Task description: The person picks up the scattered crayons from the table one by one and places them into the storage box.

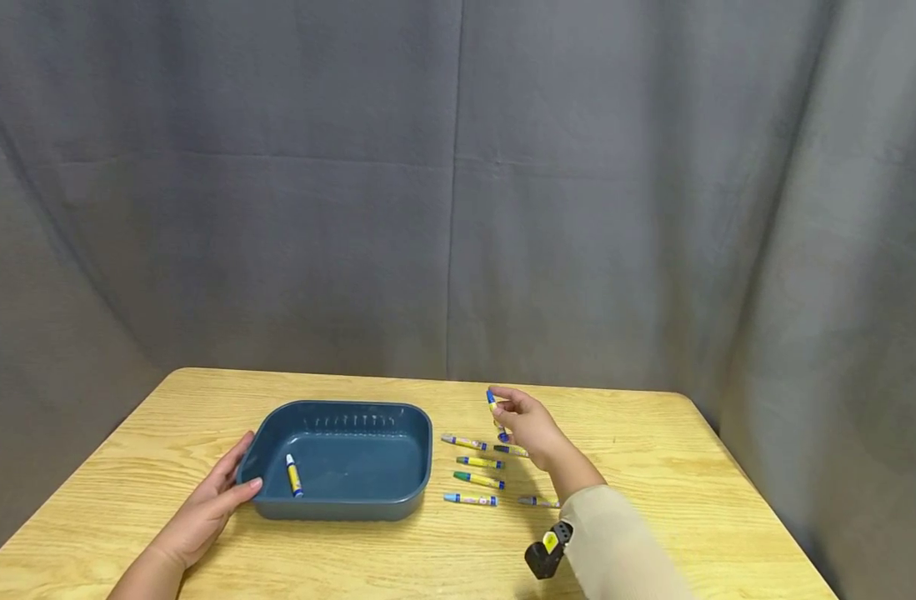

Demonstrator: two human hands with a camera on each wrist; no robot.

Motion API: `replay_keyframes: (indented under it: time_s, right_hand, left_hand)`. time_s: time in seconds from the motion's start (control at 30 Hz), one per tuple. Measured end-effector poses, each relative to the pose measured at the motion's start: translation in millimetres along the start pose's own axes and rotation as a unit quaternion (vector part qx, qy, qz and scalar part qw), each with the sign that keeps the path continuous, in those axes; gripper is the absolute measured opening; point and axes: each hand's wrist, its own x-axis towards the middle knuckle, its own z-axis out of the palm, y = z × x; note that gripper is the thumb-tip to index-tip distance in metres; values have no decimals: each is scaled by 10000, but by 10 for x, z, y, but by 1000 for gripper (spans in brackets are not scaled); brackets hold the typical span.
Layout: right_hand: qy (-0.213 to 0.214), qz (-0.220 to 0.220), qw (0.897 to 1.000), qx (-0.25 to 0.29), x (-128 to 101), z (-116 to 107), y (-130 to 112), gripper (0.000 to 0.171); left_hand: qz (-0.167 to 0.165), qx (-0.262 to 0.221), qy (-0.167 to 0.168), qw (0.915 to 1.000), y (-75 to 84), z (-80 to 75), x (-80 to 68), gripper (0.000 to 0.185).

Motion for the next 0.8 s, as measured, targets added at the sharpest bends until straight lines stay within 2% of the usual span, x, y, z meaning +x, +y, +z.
replay_keyframes:
  time_s: [0.2, 0.57, 0.8]
  right_hand:
    - [-157, 23, 9985, 522, 137, 258, -161, 51]
    - [-365, 37, 9953, 892, 353, 783, -370, 52]
    - [-601, 16, 9947, 838, 449, 1184, -429, 50]
  left_hand:
    - [-41, 73, 56, 9999, 6, 15, 3, 80]
    - [29, -24, 92, 10000, -4, 52, 24, 79]
    - [13, -19, 120, 9999, -1, 78, 40, 80]
